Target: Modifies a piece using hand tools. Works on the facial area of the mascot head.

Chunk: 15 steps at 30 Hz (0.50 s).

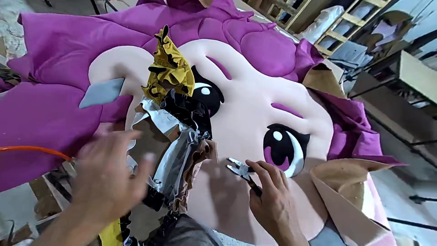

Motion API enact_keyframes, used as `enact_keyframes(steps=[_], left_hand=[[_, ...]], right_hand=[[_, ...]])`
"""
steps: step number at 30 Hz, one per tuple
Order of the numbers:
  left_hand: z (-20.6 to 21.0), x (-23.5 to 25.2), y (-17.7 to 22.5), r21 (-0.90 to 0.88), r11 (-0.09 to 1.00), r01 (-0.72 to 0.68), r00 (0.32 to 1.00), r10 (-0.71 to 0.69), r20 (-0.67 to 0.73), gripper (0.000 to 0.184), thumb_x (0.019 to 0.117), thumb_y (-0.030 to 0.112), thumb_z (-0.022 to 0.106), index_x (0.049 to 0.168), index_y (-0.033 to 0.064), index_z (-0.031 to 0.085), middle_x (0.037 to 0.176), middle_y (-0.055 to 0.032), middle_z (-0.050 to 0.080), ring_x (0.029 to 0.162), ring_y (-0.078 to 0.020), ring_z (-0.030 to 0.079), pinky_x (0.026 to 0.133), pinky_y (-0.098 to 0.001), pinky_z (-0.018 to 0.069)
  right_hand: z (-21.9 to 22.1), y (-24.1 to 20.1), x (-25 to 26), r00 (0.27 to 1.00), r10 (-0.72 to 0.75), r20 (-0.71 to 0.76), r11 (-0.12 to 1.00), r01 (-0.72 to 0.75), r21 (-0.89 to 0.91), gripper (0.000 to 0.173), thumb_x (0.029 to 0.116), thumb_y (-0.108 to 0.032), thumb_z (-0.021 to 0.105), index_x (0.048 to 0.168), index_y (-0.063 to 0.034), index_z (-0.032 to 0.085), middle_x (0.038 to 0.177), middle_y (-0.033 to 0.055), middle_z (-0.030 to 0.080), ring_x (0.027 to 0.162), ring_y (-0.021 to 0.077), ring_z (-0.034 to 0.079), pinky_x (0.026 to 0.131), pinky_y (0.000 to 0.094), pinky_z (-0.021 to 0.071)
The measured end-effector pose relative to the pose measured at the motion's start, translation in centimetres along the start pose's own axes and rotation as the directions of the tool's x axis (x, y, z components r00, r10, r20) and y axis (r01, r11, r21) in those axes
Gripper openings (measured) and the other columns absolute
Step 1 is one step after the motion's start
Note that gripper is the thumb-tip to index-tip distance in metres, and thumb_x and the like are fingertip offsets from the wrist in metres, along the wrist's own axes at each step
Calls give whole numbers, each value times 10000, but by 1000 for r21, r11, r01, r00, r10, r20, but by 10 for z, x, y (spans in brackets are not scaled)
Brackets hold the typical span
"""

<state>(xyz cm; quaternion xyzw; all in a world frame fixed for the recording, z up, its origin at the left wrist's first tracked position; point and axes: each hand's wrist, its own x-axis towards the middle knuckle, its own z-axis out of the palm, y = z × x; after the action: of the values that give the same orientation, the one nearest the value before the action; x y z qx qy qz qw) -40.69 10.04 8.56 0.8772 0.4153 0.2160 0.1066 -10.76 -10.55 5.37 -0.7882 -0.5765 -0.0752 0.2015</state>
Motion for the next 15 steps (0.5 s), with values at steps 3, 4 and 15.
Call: enact_keyframes(steps=[3, 4, 15], left_hand=[[29, 29, 72, -25, 976, -217, 976, 217, -21, 700, 818, 654, 641, 1219, 81, 675, 1210, -138, 677, 1099, -329, 665, 861, -551, 553], [43, 35, 86, -10, 965, -260, 965, 260, -35, 693, 794, 681, 658, 1171, 100, 682, 1166, -123, 676, 1065, -312, 667, 828, -523, 556], [108, 62, 41, -169, 858, -485, 875, 476, -93, 382, 1035, 346, 441, 816, 143, 680, 1129, -53, 663, 1187, -243, 579, 1087, -535, 364]], right_hand=[[2, 1, 2, 995, 95, -5, 995, -95, 27, 594, 709, -70, 597, 1296, -117, 681, 1222, 137, 660, 1093, 373, 639, 775, 525, 562], [3, 1, 2, 993, 119, -11, 992, -118, 42, 603, 701, -66, 597, 1296, -112, 679, 1227, 144, 657, 1094, 379, 636, 779, 534, 558], [14, 2, -1, 992, 122, -23, 991, -120, 60, 548, 749, -94, 610, 1288, -156, 687, 1197, 97, 664, 1097, 343, 641, 764, 484, 577]])
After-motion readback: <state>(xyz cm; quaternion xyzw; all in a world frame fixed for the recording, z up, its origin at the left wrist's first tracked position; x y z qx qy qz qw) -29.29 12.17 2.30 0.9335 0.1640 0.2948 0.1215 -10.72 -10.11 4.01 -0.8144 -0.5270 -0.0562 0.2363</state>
